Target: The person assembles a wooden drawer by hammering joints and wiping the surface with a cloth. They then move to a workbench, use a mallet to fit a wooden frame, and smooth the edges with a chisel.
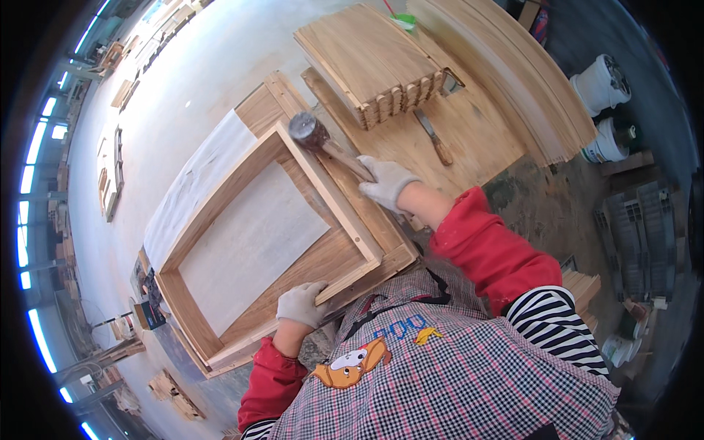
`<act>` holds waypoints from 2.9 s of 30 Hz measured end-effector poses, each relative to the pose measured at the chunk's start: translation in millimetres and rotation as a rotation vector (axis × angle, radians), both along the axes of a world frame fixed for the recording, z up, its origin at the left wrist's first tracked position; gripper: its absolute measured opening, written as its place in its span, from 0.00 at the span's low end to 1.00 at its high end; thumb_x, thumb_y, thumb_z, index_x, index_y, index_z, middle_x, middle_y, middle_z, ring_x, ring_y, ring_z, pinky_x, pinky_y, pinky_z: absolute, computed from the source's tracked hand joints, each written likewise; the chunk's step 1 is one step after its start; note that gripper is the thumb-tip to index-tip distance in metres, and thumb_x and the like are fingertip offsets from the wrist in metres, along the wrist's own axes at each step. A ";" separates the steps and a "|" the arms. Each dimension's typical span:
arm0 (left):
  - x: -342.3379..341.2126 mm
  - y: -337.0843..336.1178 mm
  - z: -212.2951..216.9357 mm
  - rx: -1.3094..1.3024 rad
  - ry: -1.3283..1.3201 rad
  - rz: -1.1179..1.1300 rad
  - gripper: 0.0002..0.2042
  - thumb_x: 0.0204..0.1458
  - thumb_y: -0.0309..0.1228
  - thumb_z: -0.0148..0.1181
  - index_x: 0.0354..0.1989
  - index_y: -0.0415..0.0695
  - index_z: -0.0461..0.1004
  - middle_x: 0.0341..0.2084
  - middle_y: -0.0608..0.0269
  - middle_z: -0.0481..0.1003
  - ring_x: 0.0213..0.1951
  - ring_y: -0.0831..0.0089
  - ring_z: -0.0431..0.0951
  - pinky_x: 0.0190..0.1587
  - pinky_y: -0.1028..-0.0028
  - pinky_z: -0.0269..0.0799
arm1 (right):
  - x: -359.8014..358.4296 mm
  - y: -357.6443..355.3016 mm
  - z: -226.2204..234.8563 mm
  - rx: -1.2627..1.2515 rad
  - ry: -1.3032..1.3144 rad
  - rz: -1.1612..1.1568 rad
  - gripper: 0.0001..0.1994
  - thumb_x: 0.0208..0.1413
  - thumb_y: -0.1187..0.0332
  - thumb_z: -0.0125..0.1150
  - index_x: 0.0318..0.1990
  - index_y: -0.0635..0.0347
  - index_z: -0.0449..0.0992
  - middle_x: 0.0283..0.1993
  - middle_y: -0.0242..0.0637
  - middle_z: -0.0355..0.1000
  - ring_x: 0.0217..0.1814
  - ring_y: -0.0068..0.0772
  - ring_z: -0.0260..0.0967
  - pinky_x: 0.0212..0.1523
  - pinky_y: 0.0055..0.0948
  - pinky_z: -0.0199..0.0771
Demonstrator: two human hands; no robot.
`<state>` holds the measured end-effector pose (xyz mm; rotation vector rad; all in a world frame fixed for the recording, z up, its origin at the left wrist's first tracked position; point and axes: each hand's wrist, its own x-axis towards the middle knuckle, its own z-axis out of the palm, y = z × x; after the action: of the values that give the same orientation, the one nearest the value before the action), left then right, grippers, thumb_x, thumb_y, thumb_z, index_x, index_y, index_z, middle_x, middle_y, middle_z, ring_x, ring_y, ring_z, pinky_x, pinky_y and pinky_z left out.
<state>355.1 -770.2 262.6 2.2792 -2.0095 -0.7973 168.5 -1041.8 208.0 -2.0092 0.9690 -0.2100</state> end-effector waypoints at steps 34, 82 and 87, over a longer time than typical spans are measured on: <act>-5.8 -5.6 -1.6 -0.014 0.029 -0.007 0.18 0.39 0.34 0.63 0.43 0.49 0.74 0.34 0.58 0.77 0.39 0.58 0.77 0.41 0.62 0.73 | -84.7 13.6 -21.8 -0.445 -0.256 -0.399 0.18 0.51 0.68 0.55 0.51 0.56 0.72 0.44 0.47 0.70 0.48 0.50 0.67 0.50 0.40 0.67; 155.2 51.4 89.4 -1.289 1.903 1.085 0.24 0.62 0.49 0.36 0.55 0.42 0.66 0.47 0.52 0.72 0.51 0.58 0.73 0.56 0.55 0.68 | -37.4 186.6 55.0 0.033 -0.356 -0.181 0.15 0.54 0.70 0.59 0.46 0.68 0.69 0.39 0.40 0.73 0.39 0.30 0.71 0.42 0.30 0.71; 128.0 30.1 161.3 -1.526 2.007 0.865 0.30 0.60 0.53 0.33 0.63 0.43 0.58 0.64 0.46 0.55 0.66 0.49 0.54 0.69 0.50 0.46 | -42.5 208.3 71.9 -0.082 -0.340 -0.234 0.09 0.53 0.70 0.60 0.38 0.66 0.75 0.27 0.41 0.74 0.27 0.35 0.72 0.31 0.30 0.72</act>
<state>483.2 -740.1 423.9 0.3801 -0.1281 -0.4771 126.0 -833.5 279.8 -1.8497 0.9839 -0.7051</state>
